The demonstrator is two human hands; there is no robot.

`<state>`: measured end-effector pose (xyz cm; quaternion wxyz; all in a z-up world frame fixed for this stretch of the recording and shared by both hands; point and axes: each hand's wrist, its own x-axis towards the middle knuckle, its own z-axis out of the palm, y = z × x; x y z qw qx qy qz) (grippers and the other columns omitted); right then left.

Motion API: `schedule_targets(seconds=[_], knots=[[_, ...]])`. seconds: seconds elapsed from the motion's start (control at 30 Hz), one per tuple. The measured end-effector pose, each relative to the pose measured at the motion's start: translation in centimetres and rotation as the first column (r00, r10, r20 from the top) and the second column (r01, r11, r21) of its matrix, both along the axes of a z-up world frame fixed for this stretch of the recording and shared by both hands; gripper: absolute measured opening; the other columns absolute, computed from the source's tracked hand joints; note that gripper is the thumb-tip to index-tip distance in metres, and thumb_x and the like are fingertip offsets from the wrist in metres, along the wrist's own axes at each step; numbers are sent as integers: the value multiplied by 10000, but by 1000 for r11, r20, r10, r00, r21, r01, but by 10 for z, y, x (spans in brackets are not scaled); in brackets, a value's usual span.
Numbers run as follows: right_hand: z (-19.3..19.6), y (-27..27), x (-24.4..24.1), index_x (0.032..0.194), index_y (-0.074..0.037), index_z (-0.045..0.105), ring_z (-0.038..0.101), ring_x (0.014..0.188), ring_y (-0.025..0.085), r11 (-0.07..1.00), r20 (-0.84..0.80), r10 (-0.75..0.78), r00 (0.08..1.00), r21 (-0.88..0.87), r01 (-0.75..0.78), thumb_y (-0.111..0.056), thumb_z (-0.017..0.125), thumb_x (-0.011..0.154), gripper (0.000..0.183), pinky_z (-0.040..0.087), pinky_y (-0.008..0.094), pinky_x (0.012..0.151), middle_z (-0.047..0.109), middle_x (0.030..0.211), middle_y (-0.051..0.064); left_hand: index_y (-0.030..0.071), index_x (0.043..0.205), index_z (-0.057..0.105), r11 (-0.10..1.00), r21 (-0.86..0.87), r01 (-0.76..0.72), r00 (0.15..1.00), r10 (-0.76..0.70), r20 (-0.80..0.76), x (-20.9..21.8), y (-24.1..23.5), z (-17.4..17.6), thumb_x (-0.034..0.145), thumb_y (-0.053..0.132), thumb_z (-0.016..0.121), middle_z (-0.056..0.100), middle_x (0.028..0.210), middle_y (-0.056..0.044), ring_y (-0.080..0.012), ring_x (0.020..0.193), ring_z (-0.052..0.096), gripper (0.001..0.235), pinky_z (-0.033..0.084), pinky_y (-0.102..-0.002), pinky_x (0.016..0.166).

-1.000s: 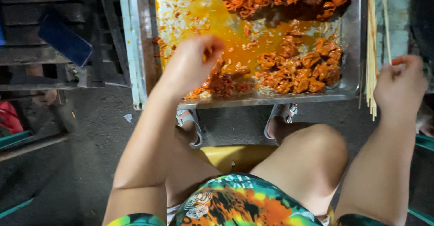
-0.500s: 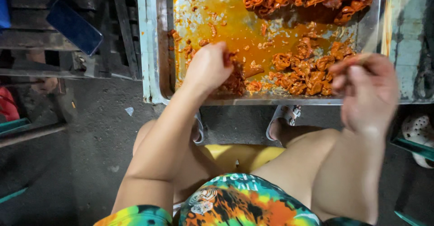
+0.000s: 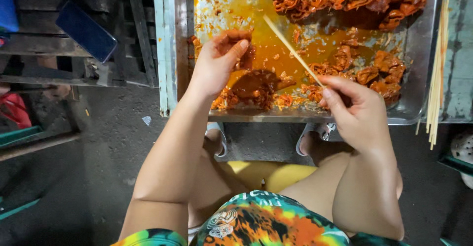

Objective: The person threads pieces of marinated meat onto a wooden skewer by hand, using a pair of shears at one point to cut a piece of the meat before continuing to skewer.

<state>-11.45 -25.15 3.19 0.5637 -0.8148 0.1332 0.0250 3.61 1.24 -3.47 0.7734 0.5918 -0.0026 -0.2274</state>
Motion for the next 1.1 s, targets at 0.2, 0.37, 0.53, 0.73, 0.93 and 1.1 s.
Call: schedule_targets(seconds=[0.2, 0.37, 0.53, 0.73, 0.93, 1.1], knots=[[9, 9, -2, 1245, -68, 735, 715, 840, 109, 976, 45, 57, 997, -215, -46, -83, 682, 1005, 247, 542, 249, 739, 762, 1009, 85, -21, 1177, 650, 987, 144, -67, 988, 46, 145, -4, 1, 12, 1026, 77, 648, 738, 1000, -76, -136, 891, 713, 181, 619, -303, 770], [11, 6, -2, 1257, -74, 737, 711, 839, 114, 977, 49, 27, 998, -214, -16, -75, 683, 1006, 256, 534, 250, 728, 750, 973, 88, -11, 1198, 662, 910, 379, -168, 915, 2, 402, -10, 7, 38, 1047, 78, 637, 757, 1063, -78, -138, 937, 719, 177, 595, -284, 820], [10, -3, -6, 1293, -79, 744, 634, 830, 82, 969, 69, -26, 997, -243, 42, -61, 690, 1049, 250, 491, 239, 723, 732, 934, 66, 42, 1114, 721, 642, 758, -117, 761, -432, 483, -26, 8, 51, 906, 108, 735, 754, 1069, -157, -309, 989, 736, 218, 578, -408, 881], [11, -17, -9, 1288, -52, 732, 640, 817, 53, 971, 73, -57, 996, -228, 72, -45, 677, 1048, 247, 488, 216, 709, 725, 929, 42, 31, 990, 707, 264, 962, 75, 657, -739, 152, -44, -9, 41, 752, 149, 759, 700, 956, -211, -416, 954, 662, 271, 528, -524, 832], [2, -34, -13, 1313, -25, 710, 631, 873, 52, 988, 96, -72, 993, -129, 84, -45, 662, 1077, 242, 498, 204, 770, 708, 982, 30, 56, 1125, 731, 457, 884, 102, 780, -588, 213, -41, -9, 35, 916, 160, 694, 729, 1060, -221, -379, 1001, 696, 236, 548, -460, 904], [0, -40, -15, 1318, -22, 705, 622, 864, 54, 986, 89, -85, 992, -139, 97, -47, 669, 1079, 244, 490, 207, 762, 705, 980, 29, 7, 1213, 649, 923, 287, 254, 961, -275, 33, -29, -5, 25, 993, 184, 663, 737, 1113, -205, -351, 1031, 693, 283, 601, -356, 871]])
